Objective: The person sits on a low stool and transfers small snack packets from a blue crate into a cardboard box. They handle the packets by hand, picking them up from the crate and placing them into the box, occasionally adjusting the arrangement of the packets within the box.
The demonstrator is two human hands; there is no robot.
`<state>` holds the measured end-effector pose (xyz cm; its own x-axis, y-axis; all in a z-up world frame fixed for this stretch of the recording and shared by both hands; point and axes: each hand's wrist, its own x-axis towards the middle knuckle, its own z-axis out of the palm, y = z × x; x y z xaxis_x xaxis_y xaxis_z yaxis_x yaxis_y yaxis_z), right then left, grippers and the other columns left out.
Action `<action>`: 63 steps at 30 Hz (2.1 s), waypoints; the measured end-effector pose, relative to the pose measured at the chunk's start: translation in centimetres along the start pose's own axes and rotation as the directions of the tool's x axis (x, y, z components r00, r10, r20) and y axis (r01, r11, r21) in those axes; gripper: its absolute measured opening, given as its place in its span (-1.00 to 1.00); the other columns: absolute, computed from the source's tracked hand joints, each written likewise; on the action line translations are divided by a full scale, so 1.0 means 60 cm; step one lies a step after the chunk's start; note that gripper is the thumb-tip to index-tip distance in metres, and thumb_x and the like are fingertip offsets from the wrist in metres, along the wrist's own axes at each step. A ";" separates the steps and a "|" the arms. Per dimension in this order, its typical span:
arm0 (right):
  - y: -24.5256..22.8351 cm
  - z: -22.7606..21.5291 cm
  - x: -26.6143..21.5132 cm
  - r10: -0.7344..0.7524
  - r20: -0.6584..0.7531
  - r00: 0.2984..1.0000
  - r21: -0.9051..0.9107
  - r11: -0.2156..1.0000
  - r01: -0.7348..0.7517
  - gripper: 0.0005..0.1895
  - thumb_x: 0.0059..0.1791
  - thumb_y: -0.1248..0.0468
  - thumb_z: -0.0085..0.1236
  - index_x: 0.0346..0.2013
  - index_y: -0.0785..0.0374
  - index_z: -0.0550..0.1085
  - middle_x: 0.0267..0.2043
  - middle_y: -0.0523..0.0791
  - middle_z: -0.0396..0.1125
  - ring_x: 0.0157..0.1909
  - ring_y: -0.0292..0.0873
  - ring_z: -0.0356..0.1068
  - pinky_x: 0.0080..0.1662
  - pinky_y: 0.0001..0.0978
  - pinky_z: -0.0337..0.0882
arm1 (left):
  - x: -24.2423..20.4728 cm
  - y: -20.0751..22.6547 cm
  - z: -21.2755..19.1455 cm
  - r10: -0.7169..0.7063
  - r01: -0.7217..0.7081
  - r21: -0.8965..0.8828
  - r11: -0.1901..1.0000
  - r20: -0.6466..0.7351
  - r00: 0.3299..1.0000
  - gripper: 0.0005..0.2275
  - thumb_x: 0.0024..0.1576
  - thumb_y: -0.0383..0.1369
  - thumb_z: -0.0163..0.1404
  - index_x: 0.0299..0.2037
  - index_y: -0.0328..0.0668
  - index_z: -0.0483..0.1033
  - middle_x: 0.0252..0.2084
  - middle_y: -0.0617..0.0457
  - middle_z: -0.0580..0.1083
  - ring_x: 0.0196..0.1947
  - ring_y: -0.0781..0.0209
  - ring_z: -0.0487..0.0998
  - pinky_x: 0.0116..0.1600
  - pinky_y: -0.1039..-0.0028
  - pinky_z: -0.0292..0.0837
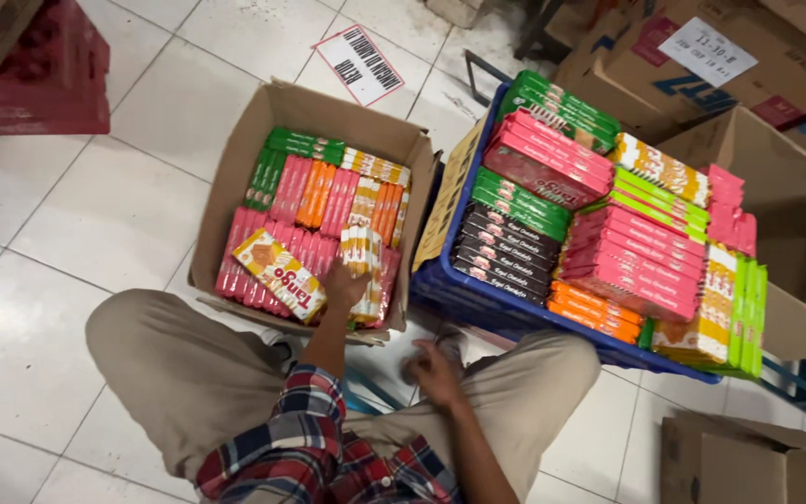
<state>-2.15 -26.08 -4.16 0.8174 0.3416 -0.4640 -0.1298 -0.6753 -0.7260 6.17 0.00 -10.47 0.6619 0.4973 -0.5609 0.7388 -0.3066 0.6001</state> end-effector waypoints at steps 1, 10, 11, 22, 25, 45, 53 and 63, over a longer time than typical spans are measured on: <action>0.006 0.009 -0.002 0.029 0.067 0.997 0.007 1.000 -0.030 -0.46 -0.07 0.14 0.24 0.23 -0.17 0.44 -0.19 -0.08 0.55 -0.03 -0.05 0.55 0.01 -0.18 0.52 | 0.003 -0.007 0.006 0.054 -0.054 0.098 0.994 0.007 0.999 0.00 -0.08 0.15 0.20 0.52 -0.14 0.02 0.44 -0.15 0.28 0.42 -0.12 0.32 0.46 0.12 0.20; -0.013 0.028 0.027 0.139 0.122 0.983 -0.005 0.990 -0.140 -0.55 -0.09 -0.02 0.29 0.09 -0.18 0.50 -0.20 -0.14 0.57 -0.05 -0.11 0.56 0.02 -0.26 0.53 | -0.030 -0.017 0.015 0.367 -0.393 0.524 0.755 0.159 0.917 -0.20 0.04 -0.37 0.12 0.46 -0.57 -0.03 0.44 -0.40 0.14 0.48 -0.32 0.14 0.51 0.07 0.01; -0.016 0.027 0.026 0.133 0.116 0.984 0.005 0.991 -0.134 -0.55 -0.09 -0.02 0.29 0.09 -0.18 0.50 -0.20 -0.14 0.57 -0.05 -0.11 0.56 0.02 -0.26 0.53 | -0.033 -0.020 0.010 0.374 -0.398 0.532 0.748 0.157 0.914 -0.20 0.04 -0.37 0.12 0.46 -0.57 -0.03 0.44 -0.40 0.14 0.48 -0.32 0.14 0.51 0.07 0.01; -0.032 0.008 0.015 -0.078 -0.007 0.997 0.195 0.978 0.078 -0.70 -0.05 0.09 0.33 -0.05 0.00 0.54 -0.33 -0.28 0.50 -0.30 -0.35 0.46 -0.19 -0.45 0.41 | -0.020 -0.034 -0.007 0.140 -0.244 0.218 0.945 0.405 0.904 -0.18 0.16 -0.41 -0.11 0.53 -0.31 -0.45 0.59 -0.26 -0.41 0.60 -0.11 -0.38 0.58 0.34 -0.30; -0.013 -0.039 0.024 -0.181 -0.274 0.945 0.349 0.897 0.273 -0.71 -0.04 0.38 0.26 -0.01 0.20 0.56 -0.23 -0.18 0.55 -0.24 -0.37 0.52 -0.10 -0.60 0.47 | -0.012 -0.044 0.002 0.020 -0.144 0.240 0.960 0.455 0.890 -0.02 0.08 -0.14 0.03 0.53 -0.36 -0.46 0.59 -0.25 -0.21 0.55 -0.14 0.00 0.53 0.39 -0.02; -0.047 -0.576 0.034 -0.314 -0.354 0.881 -0.746 0.662 -0.064 -0.05 -0.24 -0.09 0.43 0.36 -0.01 0.24 0.36 -0.07 0.15 0.36 0.11 0.14 0.18 0.32 0.19 | -0.049 -0.085 -0.019 0.116 -0.284 0.346 0.894 0.433 0.894 -0.32 0.06 -0.08 0.15 0.30 -0.24 0.16 0.26 -0.21 0.45 0.24 -0.21 0.50 0.28 0.20 0.44; -0.042 -0.590 0.044 -0.399 -0.315 0.861 -0.811 0.584 -0.026 -0.25 -0.29 0.02 0.51 0.11 -0.01 0.35 0.07 -0.06 0.24 0.11 0.10 0.24 0.08 0.13 0.27 | -0.066 -0.113 -0.008 0.394 -0.508 0.296 0.809 0.370 0.842 -0.34 0.05 -0.05 0.15 0.36 -0.08 0.32 0.39 -0.08 0.34 0.40 -0.03 0.32 0.47 0.25 0.18; -0.037 -0.606 0.024 -0.322 -0.272 0.907 -0.787 0.616 -0.017 -0.06 -0.33 0.15 0.44 0.32 -0.23 0.28 0.13 -0.04 0.34 0.18 0.14 0.31 0.17 0.15 0.21 | -0.138 -0.064 -0.049 0.503 -0.523 -0.013 0.853 0.295 0.813 -0.50 0.09 -0.09 0.16 0.24 0.00 0.47 0.30 0.05 0.44 0.23 0.10 0.52 0.28 0.37 0.42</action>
<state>19.76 -47.86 15.25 0.9356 0.3496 -0.0491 0.3479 -0.9367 -0.0400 -2.53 -0.53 -6.48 0.9466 0.0108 -0.3223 0.2823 -0.5107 0.8121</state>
